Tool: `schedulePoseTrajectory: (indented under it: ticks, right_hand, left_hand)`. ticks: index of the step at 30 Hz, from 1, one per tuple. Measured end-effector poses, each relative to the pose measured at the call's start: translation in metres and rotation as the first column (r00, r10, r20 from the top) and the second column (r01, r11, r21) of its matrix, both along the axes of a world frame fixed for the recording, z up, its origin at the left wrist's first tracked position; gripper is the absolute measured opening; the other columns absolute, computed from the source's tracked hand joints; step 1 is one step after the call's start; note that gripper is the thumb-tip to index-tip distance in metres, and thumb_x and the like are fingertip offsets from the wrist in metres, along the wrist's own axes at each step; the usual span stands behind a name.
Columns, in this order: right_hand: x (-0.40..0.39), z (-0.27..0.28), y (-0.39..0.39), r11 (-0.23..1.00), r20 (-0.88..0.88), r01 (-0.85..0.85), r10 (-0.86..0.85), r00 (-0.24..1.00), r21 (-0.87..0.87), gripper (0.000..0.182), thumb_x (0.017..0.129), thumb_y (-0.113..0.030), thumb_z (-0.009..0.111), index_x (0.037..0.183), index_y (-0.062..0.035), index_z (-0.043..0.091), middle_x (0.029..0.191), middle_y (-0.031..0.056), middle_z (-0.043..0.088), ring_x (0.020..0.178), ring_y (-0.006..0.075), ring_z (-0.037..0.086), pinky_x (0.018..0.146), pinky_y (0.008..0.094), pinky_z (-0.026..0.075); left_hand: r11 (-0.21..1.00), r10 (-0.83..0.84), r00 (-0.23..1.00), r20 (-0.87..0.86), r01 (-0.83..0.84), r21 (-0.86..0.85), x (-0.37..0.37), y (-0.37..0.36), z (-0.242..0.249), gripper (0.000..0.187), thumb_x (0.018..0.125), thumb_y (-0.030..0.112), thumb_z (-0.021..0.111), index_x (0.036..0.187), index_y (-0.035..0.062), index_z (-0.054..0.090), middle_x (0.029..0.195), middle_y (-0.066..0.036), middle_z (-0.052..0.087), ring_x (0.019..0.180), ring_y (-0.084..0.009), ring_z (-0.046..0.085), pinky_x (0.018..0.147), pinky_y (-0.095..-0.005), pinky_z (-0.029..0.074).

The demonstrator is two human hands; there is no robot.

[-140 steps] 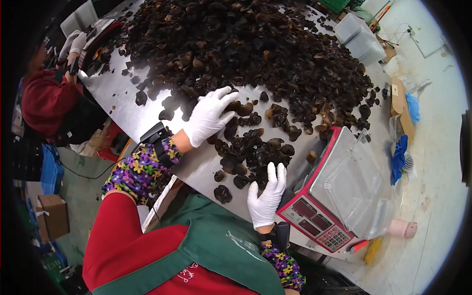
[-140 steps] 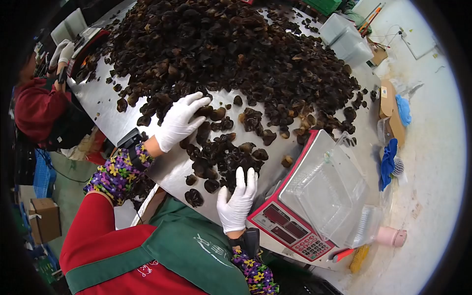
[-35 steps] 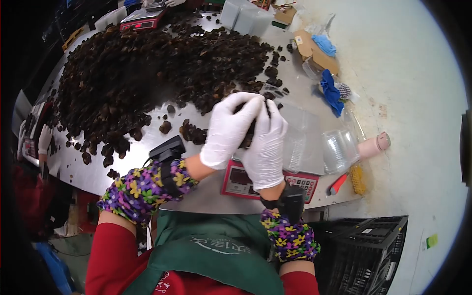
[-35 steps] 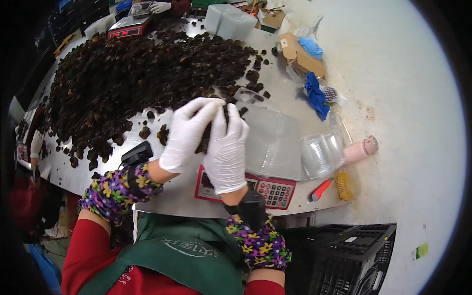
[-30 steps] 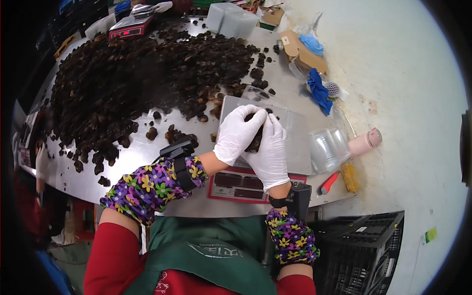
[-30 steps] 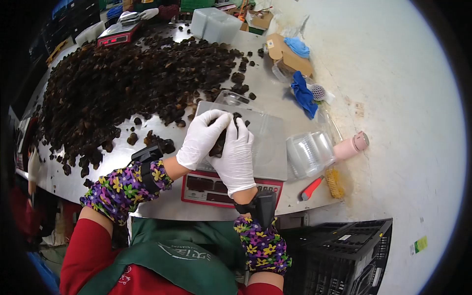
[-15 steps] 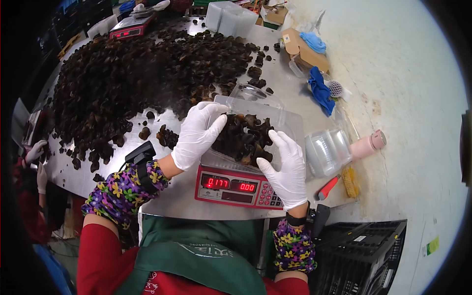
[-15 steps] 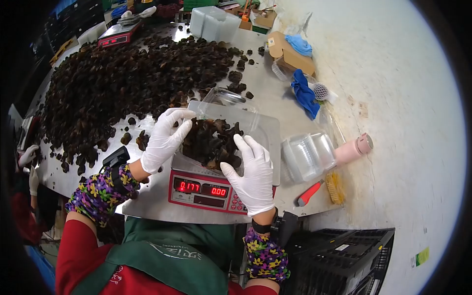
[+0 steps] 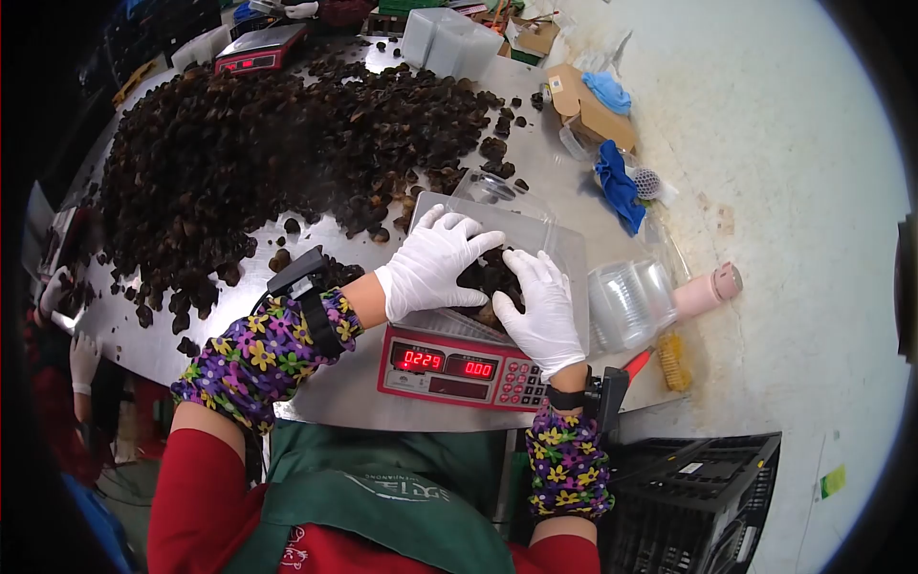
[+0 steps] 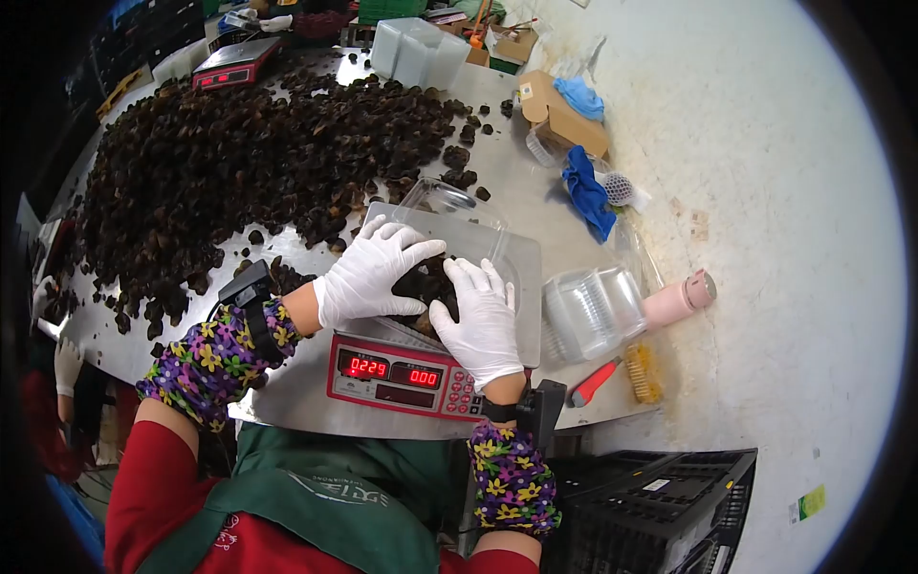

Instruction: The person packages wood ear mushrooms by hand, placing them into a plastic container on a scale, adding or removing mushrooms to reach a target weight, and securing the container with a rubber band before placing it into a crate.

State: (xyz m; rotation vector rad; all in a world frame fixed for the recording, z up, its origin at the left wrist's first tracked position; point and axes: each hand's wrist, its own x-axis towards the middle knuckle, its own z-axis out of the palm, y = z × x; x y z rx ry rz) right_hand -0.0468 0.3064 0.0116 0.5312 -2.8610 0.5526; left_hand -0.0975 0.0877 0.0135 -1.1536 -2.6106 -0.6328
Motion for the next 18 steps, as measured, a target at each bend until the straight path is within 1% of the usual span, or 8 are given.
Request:
schedulePoseTrajectory:
  ticks: [2,4,7,9,12,13,15,18]
  right_hand:
    - [0.003,0.001,-0.001,0.998,-0.101,0.007,-0.013,0.995,-0.062,0.056,0.089,-0.033,0.068,0.138,-0.0077,0.057,0.139,0.0175,0.057,0.137,0.0415,0.042,0.115,0.0539,0.030]
    - [0.009,0.002,0.005,0.994,-0.136,0.006,-0.021,0.990,-0.113,0.054,0.090,-0.032,0.068,0.136,-0.0076,0.059,0.137,0.0173,0.058,0.135,0.0416,0.044,0.114,0.0529,0.031]
    - [0.015,0.003,0.011,0.976,-0.168,0.001,-0.038,0.985,-0.216,0.047,0.091,-0.028,0.070,0.132,-0.0067,0.062,0.135,0.0170,0.060,0.131,0.0409,0.047,0.113,0.0490,0.035]
    - [0.018,0.011,0.009,0.965,-0.199,0.017,-0.071,0.977,-0.261,0.044,0.092,-0.026,0.069,0.131,-0.0067,0.063,0.134,0.0169,0.060,0.130,0.0401,0.048,0.112,0.0482,0.036]
    - [0.018,0.012,0.002,0.969,-0.217,0.006,-0.062,0.974,-0.248,0.041,0.092,-0.024,0.068,0.129,-0.0073,0.064,0.131,0.0161,0.062,0.128,0.0394,0.050,0.111,0.0477,0.037]
    - [0.019,0.012,0.000,0.970,-0.219,0.005,-0.060,0.974,-0.245,0.040,0.092,-0.024,0.068,0.128,-0.0075,0.065,0.130,0.0158,0.062,0.128,0.0393,0.050,0.110,0.0479,0.038]
    - [0.021,0.013,-0.002,0.967,-0.225,0.000,-0.059,0.973,-0.254,0.038,0.092,-0.023,0.069,0.127,-0.0074,0.066,0.129,0.0156,0.063,0.127,0.0392,0.050,0.110,0.0481,0.038]
    - [0.027,0.012,-0.001,0.961,-0.225,0.010,-0.075,0.971,-0.276,0.036,0.092,-0.020,0.068,0.125,-0.0081,0.066,0.127,0.0151,0.064,0.126,0.0385,0.051,0.109,0.0477,0.039]
  left_hand:
    - [1.000,0.010,1.000,0.008,-0.011,0.022,0.003,-0.002,-0.003,0.075,0.080,0.047,0.080,0.140,0.0119,0.054,0.129,-0.016,0.061,0.123,-0.0369,0.053,0.108,-0.0508,0.038]
    - [0.950,-0.005,0.989,0.149,-0.041,0.309,0.003,-0.009,-0.010,0.065,0.082,0.048,0.076,0.135,0.0136,0.059,0.117,-0.016,0.064,0.116,-0.0375,0.057,0.106,-0.0492,0.040]
    - [0.896,0.099,0.993,0.067,-0.118,0.429,-0.008,-0.013,-0.008,0.032,0.089,0.019,0.071,0.120,0.0118,0.067,0.112,-0.011,0.067,0.107,-0.0321,0.063,0.094,-0.0432,0.048]
    - [0.892,0.171,0.985,0.029,-0.167,0.419,-0.019,-0.008,-0.008,0.024,0.088,0.016,0.070,0.112,0.0139,0.070,0.109,-0.009,0.066,0.102,-0.0302,0.064,0.092,-0.0429,0.048]
    - [0.980,0.072,0.946,-0.317,-0.008,0.198,-0.036,0.004,0.001,0.024,0.082,0.018,0.073,0.106,0.0203,0.072,0.103,-0.003,0.063,0.097,-0.0249,0.061,0.089,-0.0390,0.046]
    - [0.980,0.075,0.944,-0.320,-0.009,0.201,-0.038,0.009,0.001,0.024,0.082,0.018,0.073,0.106,0.0203,0.072,0.103,-0.003,0.063,0.097,-0.0249,0.061,0.089,-0.0390,0.046]
    - [0.999,-0.002,0.972,-0.234,-0.009,-0.046,-0.042,0.019,0.001,0.020,0.080,0.021,0.075,0.100,0.0209,0.074,0.102,-0.001,0.063,0.100,-0.0238,0.060,0.091,-0.0391,0.045]
    - [1.000,-0.022,0.956,-0.293,0.021,-0.008,-0.045,0.021,-0.006,0.014,0.079,0.023,0.077,0.091,0.0188,0.073,0.098,0.000,0.063,0.099,-0.0237,0.059,0.092,-0.0391,0.045]
